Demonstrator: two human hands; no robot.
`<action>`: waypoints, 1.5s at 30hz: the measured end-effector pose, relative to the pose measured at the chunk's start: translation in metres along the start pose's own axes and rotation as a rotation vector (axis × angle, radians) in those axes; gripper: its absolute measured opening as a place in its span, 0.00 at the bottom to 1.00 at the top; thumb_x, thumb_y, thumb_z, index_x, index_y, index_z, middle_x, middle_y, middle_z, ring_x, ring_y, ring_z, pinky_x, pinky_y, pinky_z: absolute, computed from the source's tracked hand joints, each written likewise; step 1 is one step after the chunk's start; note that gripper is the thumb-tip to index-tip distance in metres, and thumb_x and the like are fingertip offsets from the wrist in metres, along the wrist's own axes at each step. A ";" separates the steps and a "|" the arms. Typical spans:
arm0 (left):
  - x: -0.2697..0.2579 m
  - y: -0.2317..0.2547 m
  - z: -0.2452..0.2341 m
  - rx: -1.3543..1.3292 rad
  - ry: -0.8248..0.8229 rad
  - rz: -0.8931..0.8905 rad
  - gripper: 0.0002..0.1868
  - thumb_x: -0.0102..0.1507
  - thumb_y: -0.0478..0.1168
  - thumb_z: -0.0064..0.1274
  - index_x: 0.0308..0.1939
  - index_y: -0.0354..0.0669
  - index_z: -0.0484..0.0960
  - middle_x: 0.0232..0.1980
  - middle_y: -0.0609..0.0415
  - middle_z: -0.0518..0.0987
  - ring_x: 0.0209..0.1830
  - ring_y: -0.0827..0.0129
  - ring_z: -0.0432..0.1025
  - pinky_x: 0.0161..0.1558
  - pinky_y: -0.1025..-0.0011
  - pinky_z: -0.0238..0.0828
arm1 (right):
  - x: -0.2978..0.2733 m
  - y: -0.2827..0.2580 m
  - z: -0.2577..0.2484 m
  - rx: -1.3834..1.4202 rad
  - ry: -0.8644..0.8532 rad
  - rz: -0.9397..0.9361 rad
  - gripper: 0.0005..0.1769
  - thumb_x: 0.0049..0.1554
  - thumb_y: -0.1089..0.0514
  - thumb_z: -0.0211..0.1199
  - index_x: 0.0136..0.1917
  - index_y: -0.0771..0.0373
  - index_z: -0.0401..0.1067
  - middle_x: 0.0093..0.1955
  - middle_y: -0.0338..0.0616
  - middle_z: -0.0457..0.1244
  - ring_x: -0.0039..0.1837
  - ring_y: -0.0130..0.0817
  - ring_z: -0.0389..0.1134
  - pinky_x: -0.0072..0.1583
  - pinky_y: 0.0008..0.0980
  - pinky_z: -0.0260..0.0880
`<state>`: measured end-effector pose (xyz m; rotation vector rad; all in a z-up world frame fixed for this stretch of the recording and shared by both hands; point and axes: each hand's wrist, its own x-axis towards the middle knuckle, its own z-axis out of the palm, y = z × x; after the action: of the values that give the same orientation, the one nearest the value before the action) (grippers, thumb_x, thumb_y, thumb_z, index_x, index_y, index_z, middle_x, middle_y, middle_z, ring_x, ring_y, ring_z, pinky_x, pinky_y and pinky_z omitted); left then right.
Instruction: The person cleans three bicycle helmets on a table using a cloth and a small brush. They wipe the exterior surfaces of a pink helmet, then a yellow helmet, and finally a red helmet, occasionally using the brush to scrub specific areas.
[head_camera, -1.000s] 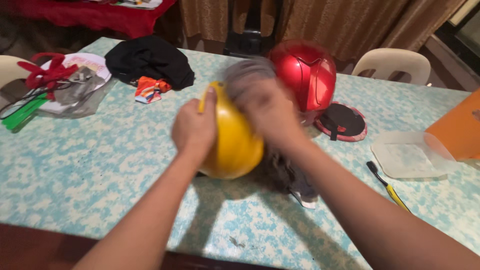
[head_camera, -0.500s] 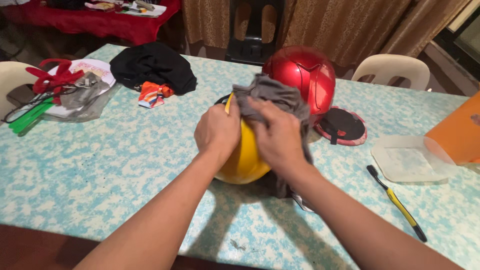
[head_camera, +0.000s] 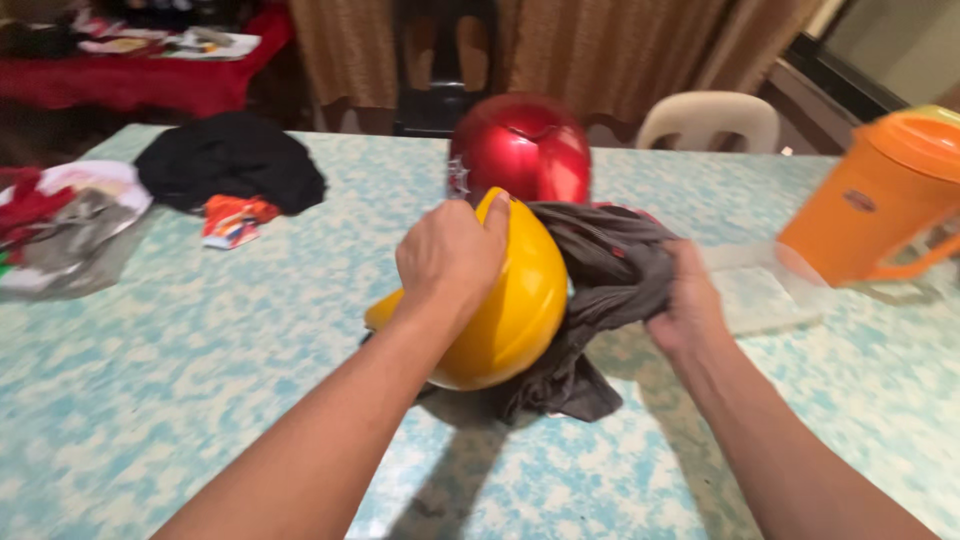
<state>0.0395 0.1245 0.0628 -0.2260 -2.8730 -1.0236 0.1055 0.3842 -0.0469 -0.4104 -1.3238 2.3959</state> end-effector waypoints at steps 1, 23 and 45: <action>0.002 0.007 0.003 0.013 -0.008 0.013 0.32 0.67 0.64 0.44 0.41 0.38 0.87 0.45 0.36 0.84 0.49 0.42 0.78 0.54 0.51 0.72 | -0.002 -0.010 -0.018 0.084 -0.077 0.009 0.25 0.57 0.49 0.48 0.61 0.61 0.72 0.56 0.46 0.71 0.55 0.40 0.74 0.62 0.44 0.73; 0.020 0.017 0.005 0.093 0.024 -0.111 0.33 0.64 0.66 0.47 0.45 0.37 0.87 0.47 0.36 0.83 0.52 0.45 0.77 0.55 0.53 0.72 | 0.171 -0.021 -0.246 -1.982 0.152 0.205 0.25 0.54 0.48 0.62 0.47 0.76 0.81 0.50 0.66 0.72 0.52 0.57 0.74 0.55 0.47 0.73; 0.044 -0.028 -0.015 -0.002 0.056 -0.118 0.34 0.68 0.64 0.38 0.45 0.36 0.85 0.49 0.36 0.82 0.53 0.42 0.76 0.56 0.49 0.70 | 0.007 -0.040 0.026 -0.417 -0.153 -0.435 0.13 0.62 0.61 0.52 0.56 0.66 0.73 0.52 0.43 0.67 0.54 0.31 0.68 0.59 0.32 0.71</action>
<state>-0.0077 0.0982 0.0630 -0.0272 -2.8645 -1.0346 0.0959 0.3874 0.0004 -0.0325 -1.7771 1.8229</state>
